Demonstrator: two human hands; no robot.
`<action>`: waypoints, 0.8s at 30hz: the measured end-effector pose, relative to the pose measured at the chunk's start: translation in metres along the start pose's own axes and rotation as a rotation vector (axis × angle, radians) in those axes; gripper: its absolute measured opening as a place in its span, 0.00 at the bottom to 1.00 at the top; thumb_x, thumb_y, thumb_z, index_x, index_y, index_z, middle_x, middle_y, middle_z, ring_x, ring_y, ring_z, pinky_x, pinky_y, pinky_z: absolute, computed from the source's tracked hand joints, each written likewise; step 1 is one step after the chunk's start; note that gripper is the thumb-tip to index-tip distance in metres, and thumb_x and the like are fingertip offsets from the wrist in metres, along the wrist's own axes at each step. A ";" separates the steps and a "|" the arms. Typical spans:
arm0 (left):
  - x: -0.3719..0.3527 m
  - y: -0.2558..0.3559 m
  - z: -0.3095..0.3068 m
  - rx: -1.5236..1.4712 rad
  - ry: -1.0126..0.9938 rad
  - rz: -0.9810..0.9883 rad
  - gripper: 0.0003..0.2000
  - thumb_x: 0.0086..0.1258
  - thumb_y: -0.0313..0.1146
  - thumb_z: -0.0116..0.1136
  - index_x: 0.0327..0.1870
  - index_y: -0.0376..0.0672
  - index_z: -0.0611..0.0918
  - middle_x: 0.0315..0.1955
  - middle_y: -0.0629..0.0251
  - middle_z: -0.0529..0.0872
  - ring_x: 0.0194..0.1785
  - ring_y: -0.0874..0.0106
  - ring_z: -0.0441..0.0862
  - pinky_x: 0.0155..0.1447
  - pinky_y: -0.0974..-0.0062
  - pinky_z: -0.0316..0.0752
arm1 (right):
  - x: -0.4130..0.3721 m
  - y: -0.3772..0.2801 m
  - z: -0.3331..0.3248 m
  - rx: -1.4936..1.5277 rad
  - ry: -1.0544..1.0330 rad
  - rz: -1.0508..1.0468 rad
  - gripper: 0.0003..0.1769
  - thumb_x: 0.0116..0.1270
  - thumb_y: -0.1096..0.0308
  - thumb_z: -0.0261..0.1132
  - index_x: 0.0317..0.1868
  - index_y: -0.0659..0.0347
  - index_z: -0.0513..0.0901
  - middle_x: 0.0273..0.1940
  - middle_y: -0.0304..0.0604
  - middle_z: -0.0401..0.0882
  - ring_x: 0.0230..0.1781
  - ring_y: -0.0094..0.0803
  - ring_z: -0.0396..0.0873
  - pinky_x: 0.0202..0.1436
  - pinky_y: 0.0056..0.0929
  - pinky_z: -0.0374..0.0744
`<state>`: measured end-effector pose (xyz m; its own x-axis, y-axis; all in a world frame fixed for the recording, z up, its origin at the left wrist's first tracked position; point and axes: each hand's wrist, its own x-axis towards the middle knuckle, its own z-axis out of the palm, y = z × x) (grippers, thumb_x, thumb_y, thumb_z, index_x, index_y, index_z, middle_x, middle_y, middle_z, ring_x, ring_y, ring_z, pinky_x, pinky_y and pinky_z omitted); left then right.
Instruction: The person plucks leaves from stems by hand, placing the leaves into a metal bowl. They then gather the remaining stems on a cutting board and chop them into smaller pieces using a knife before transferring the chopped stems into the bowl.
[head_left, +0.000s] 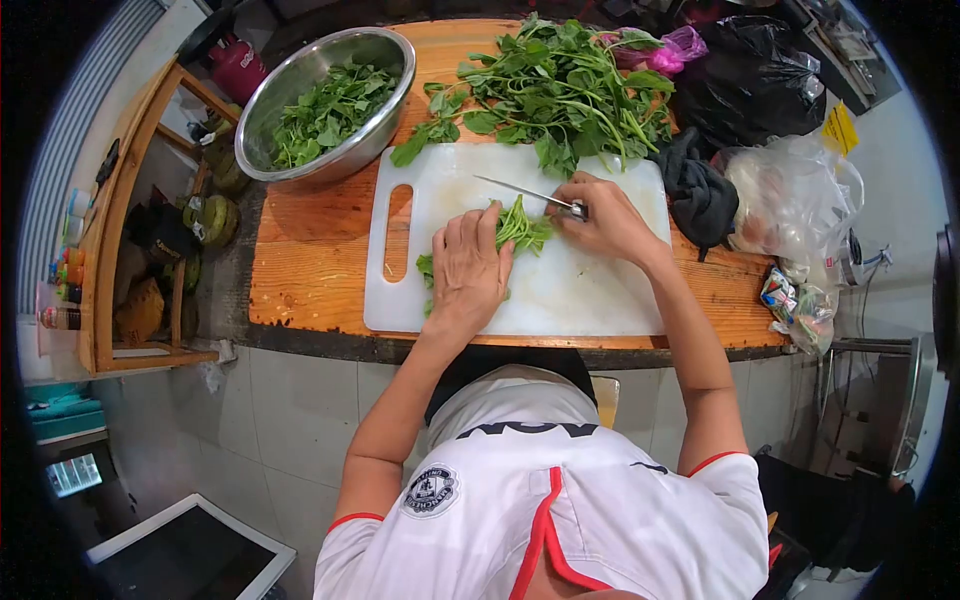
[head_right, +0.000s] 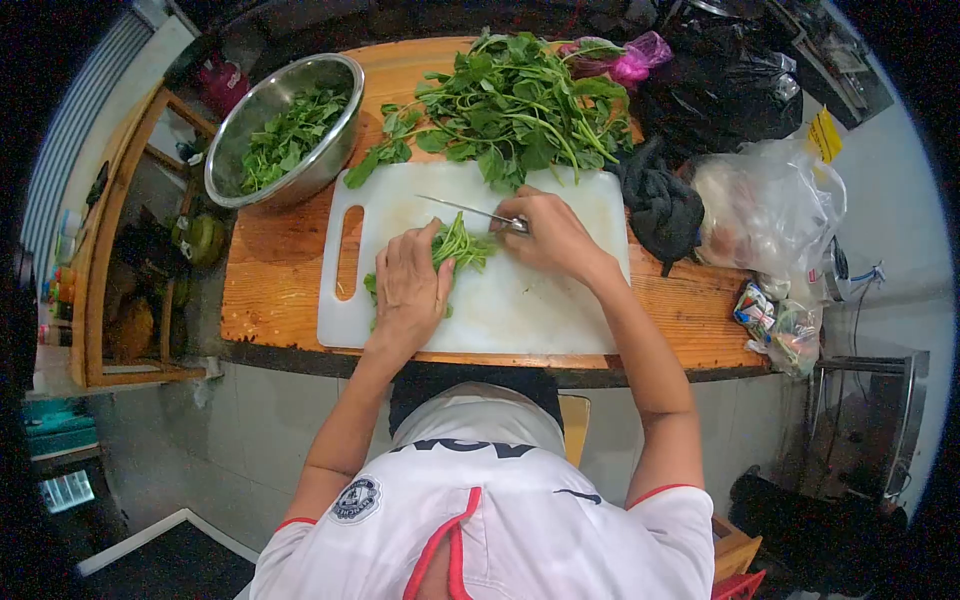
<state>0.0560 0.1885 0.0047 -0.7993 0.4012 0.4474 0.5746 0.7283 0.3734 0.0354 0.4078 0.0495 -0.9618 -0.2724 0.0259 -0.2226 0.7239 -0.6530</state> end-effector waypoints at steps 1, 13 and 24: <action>0.000 0.000 0.000 0.006 -0.013 0.003 0.18 0.67 0.33 0.58 0.56 0.41 0.72 0.49 0.58 0.74 0.56 0.60 0.70 0.59 0.60 0.62 | -0.003 0.005 0.001 -0.004 0.026 0.024 0.13 0.55 0.71 0.65 0.41 0.69 0.84 0.37 0.55 0.79 0.36 0.50 0.79 0.43 0.39 0.75; 0.000 -0.001 -0.003 -0.021 -0.065 0.005 0.15 0.69 0.32 0.56 0.54 0.38 0.74 0.52 0.56 0.75 0.58 0.58 0.70 0.64 0.58 0.62 | -0.007 -0.004 0.000 0.193 0.089 0.127 0.10 0.61 0.71 0.68 0.42 0.64 0.82 0.27 0.31 0.74 0.23 0.17 0.63 0.27 0.22 0.65; 0.000 -0.005 -0.005 -0.125 -0.001 -0.033 0.18 0.68 0.31 0.56 0.55 0.33 0.71 0.53 0.48 0.73 0.57 0.53 0.70 0.63 0.56 0.64 | 0.166 -0.126 0.007 0.114 0.236 -0.310 0.22 0.65 0.53 0.66 0.45 0.66 0.85 0.25 0.41 0.79 0.23 0.26 0.72 0.31 0.31 0.73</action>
<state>0.0543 0.1818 0.0065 -0.8183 0.3786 0.4325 0.5653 0.6662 0.4865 -0.0956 0.2668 0.1313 -0.8650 -0.3040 0.3992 -0.5015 0.5522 -0.6660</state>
